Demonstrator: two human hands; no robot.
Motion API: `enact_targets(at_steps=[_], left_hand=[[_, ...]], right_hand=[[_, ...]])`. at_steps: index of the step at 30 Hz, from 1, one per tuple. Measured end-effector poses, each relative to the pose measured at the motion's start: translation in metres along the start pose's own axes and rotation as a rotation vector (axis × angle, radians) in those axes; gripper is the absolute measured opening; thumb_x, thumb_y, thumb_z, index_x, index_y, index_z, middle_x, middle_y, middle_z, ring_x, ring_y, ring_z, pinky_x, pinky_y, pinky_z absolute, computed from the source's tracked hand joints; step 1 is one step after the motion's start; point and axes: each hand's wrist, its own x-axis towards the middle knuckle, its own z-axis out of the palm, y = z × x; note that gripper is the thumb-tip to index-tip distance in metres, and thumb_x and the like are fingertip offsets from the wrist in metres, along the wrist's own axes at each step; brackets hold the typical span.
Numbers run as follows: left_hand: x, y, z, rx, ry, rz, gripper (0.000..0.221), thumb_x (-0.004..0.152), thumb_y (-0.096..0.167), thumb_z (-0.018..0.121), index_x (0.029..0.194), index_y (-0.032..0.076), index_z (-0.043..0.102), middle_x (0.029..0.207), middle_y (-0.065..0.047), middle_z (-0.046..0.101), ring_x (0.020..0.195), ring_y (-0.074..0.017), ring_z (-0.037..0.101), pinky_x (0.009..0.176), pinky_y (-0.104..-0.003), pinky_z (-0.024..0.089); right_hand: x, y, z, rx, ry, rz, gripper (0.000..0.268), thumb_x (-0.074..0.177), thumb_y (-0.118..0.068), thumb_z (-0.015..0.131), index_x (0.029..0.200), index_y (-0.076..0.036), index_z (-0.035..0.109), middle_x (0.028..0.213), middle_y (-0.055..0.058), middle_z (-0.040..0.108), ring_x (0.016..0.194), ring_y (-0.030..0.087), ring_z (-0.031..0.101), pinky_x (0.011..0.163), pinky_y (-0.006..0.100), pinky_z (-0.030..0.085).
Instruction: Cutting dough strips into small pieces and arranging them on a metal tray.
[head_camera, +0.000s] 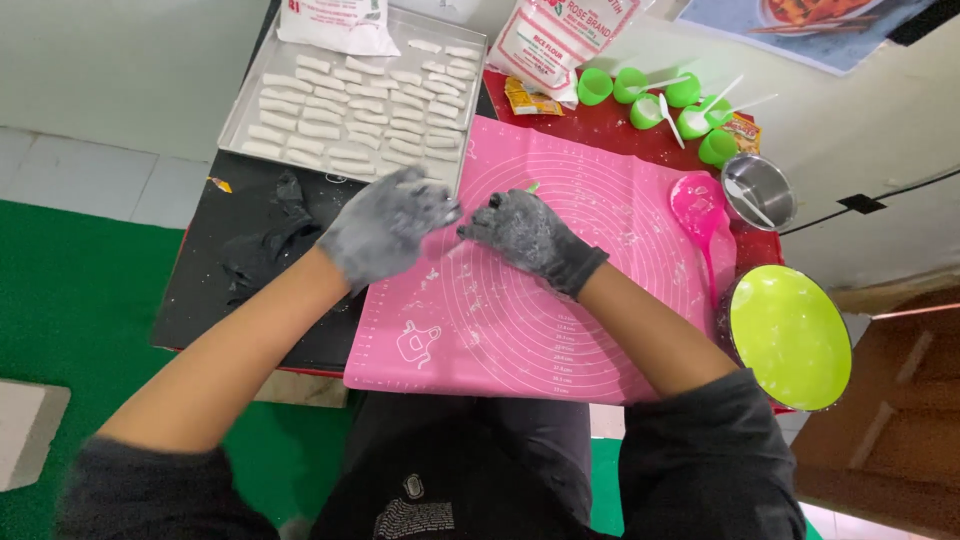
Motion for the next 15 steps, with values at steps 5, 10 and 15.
enact_targets(at_steps=[5,10,15], left_hand=[[-0.048,0.032,0.024,-0.209,-0.255,0.056,0.056,0.100,0.018,0.033,0.151,0.031,0.052,0.166,0.016,0.037,0.154,-0.0105,0.032,0.124,-0.035,0.024],[-0.076,0.035,0.025,-0.518,-0.227,-0.030,0.049,0.098,0.021,0.037,0.143,0.028,0.056,0.159,0.013,0.048,0.149,-0.0141,0.038,0.108,-0.034,0.033],[-0.083,0.039,0.006,-0.496,-0.351,-0.064,0.056,0.092,0.025,0.038,0.147,0.035,0.049,0.160,0.014,0.044,0.149,-0.0095,0.034,0.105,-0.038,0.032]], right_hand=[[-0.041,-0.010,-0.026,0.084,0.082,-0.013,0.014,0.105,-0.024,0.053,0.109,-0.021,0.066,0.098,0.000,0.061,0.096,0.024,0.061,0.083,0.041,0.050],[-0.049,-0.004,-0.071,-0.017,0.025,-0.052,0.018,0.106,-0.028,0.048,0.109,-0.024,0.066,0.097,-0.003,0.060,0.097,0.019,0.063,0.086,0.038,0.050],[-0.046,-0.006,-0.123,0.299,0.182,0.142,0.036,0.106,-0.028,0.043,0.128,-0.021,0.071,0.104,0.004,0.065,0.098,0.026,0.067,0.082,0.042,0.052]])
